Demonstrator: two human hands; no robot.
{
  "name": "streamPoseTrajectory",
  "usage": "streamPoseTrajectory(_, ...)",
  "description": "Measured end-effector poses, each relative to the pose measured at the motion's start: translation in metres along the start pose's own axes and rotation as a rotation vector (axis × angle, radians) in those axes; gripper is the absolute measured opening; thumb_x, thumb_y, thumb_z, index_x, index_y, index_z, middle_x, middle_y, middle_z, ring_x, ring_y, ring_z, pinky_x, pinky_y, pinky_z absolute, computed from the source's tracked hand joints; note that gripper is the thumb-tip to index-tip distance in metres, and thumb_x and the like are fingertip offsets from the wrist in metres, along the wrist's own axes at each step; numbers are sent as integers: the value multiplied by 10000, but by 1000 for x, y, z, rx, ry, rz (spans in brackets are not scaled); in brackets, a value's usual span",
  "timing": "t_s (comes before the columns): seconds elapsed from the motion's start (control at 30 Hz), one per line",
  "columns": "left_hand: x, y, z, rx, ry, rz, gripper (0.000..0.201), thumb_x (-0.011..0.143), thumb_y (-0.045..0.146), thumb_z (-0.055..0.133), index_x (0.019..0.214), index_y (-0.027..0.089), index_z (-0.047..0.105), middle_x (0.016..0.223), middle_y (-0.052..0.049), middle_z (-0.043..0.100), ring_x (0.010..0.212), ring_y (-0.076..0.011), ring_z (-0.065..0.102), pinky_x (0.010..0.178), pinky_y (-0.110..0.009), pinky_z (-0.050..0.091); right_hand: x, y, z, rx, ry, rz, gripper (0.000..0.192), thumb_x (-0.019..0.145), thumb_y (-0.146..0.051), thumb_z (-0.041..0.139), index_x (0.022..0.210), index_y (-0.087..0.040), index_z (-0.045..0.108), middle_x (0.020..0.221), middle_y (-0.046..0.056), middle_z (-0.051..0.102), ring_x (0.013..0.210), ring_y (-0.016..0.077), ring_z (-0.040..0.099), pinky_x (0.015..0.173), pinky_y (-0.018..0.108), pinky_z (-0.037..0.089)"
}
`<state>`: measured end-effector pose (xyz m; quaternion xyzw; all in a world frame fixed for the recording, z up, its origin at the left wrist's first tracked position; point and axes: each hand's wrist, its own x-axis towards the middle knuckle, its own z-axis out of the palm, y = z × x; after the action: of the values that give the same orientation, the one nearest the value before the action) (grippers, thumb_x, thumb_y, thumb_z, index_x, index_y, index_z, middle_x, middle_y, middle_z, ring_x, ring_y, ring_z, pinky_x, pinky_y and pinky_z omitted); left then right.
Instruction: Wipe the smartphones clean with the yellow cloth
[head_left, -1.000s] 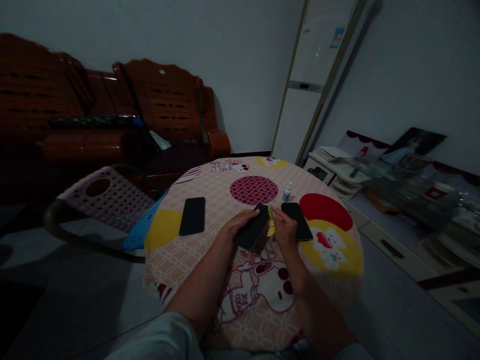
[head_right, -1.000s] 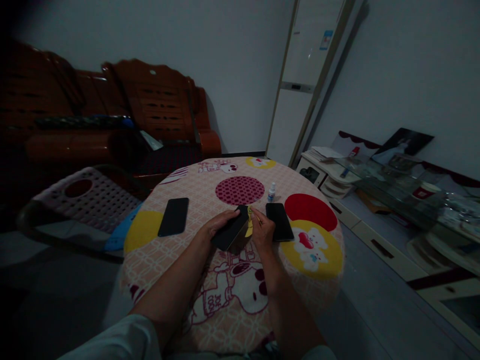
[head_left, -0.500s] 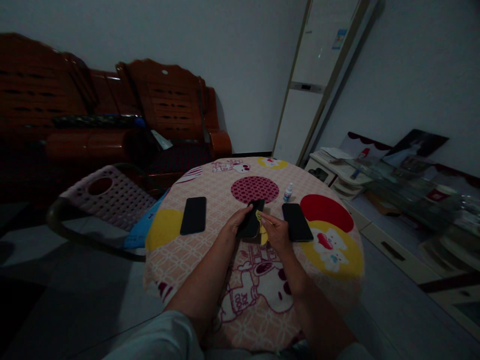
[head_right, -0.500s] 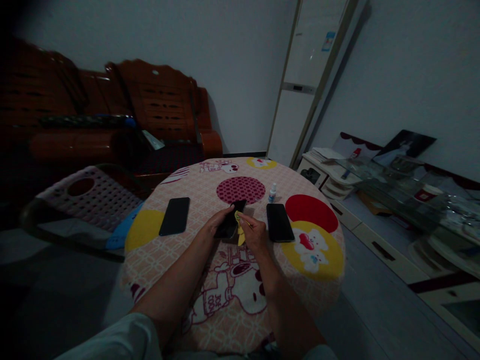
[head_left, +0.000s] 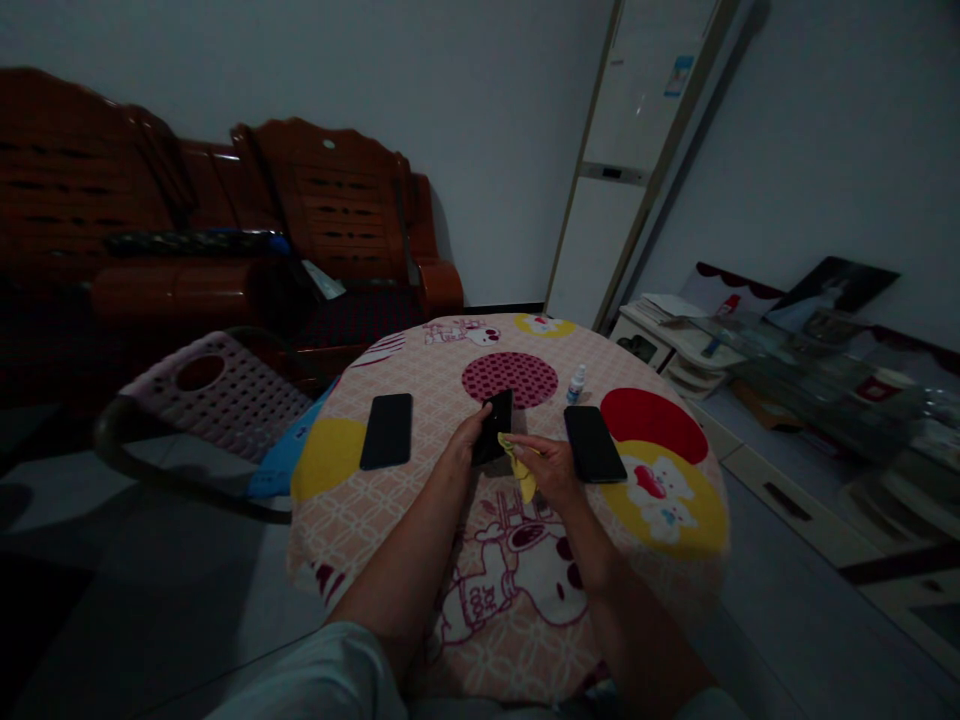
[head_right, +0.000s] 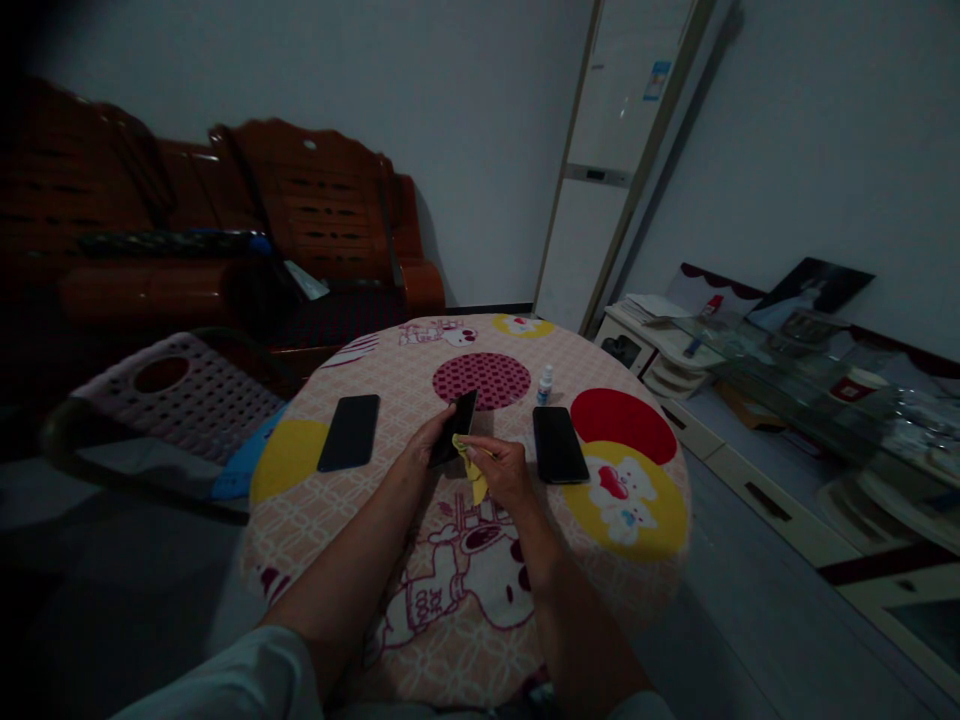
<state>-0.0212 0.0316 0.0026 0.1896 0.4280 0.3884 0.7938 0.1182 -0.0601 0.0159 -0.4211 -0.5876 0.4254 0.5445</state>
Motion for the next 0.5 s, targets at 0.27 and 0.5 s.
streamPoseTrajectory(0.27, 0, -5, 1, 85, -35, -17, 296, 864, 369, 539, 820, 96, 646, 611, -92, 670, 415, -175, 587, 442, -274, 493, 6, 14, -2, 10, 124, 5, 292, 766, -320, 649, 1011, -185, 732, 921, 45, 747, 732, 174, 689, 615, 251, 548)
streamPoseTrajectory(0.5, -4, -3, 8, -144, 59, 34, 256, 896, 307, 486, 808, 111, 626, 538, -48, 627, 391, -157, 562, 448, -262, 487, 3, 10, -1, 27, 87, -15, 287, 784, -288, 635, 1040, -193, 722, 923, 42, 749, 732, 178, 697, 614, 257, 560)
